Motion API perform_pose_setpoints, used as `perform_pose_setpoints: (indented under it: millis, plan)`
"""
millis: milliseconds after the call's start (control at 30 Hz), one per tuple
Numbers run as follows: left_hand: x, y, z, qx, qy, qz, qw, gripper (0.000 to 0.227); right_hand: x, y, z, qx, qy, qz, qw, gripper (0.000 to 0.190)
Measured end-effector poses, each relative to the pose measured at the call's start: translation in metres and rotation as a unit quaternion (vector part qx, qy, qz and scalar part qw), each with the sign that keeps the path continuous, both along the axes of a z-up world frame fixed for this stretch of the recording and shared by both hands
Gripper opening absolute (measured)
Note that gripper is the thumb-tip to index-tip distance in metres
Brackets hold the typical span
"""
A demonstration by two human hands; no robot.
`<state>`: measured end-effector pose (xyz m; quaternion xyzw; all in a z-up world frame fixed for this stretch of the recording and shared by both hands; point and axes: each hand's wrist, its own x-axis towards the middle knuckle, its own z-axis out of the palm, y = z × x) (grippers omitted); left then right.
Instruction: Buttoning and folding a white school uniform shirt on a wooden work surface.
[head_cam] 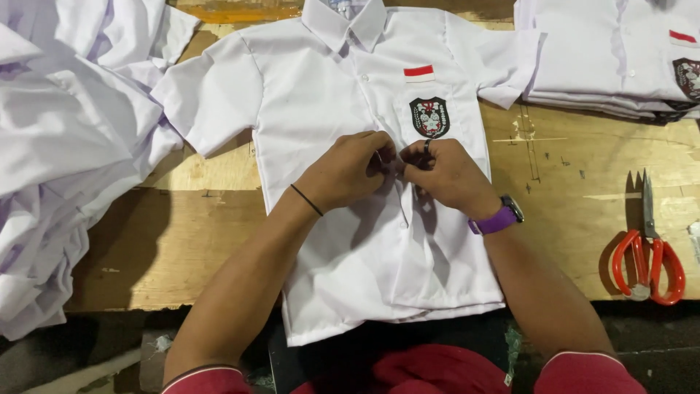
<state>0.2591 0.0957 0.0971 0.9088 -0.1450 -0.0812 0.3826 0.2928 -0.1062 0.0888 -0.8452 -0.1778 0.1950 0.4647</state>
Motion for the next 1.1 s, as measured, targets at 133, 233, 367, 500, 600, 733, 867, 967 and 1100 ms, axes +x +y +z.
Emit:
perform_pose_setpoints:
  millis: [133,233,367,500,600,733,867,967,1100]
  plan:
    - [-0.002,0.001,0.003,-0.031,0.007,0.004,0.999,0.032,0.006,-0.001,-0.005,0.015,0.012,0.003,1.000,0.019]
    - [-0.004,0.002,0.005,-0.044,0.009,0.006,0.999,0.032,0.006,-0.001,-0.010,0.020,0.001,0.003,1.000,0.021]
    - [-0.005,0.002,0.007,-0.057,0.008,0.009,0.998,0.035,0.009,-0.001,-0.021,0.022,-0.056,-0.006,0.998,0.023]
    - [-0.008,0.002,0.014,-0.066,0.003,0.011,0.998,0.039,0.006,0.004,-0.025,0.015,-0.116,-0.011,0.993,0.019]
    - [-0.009,0.001,0.017,-0.058,0.032,0.024,0.998,0.040,0.005,0.007,-0.026,0.028,-0.172,-0.014,0.985,0.019]
    - [-0.007,0.001,0.016,-0.044,0.033,0.031,0.998,0.042,-0.001,0.011,-0.015,0.008,-0.166,0.002,0.986,0.017]
    - [-0.008,0.002,0.016,-0.035,0.034,0.029,0.998,0.043,0.000,0.007,-0.013,0.015,-0.082,-0.001,0.997,0.021]
    - [-0.006,0.002,0.019,-0.033,0.036,0.043,0.998,0.041,-0.006,0.007,-0.003,0.010,-0.035,-0.011,0.999,0.021]
    - [-0.008,0.003,0.014,-0.059,0.034,0.041,0.997,0.041,-0.001,0.006,-0.009,0.014,-0.029,-0.023,0.999,0.022]
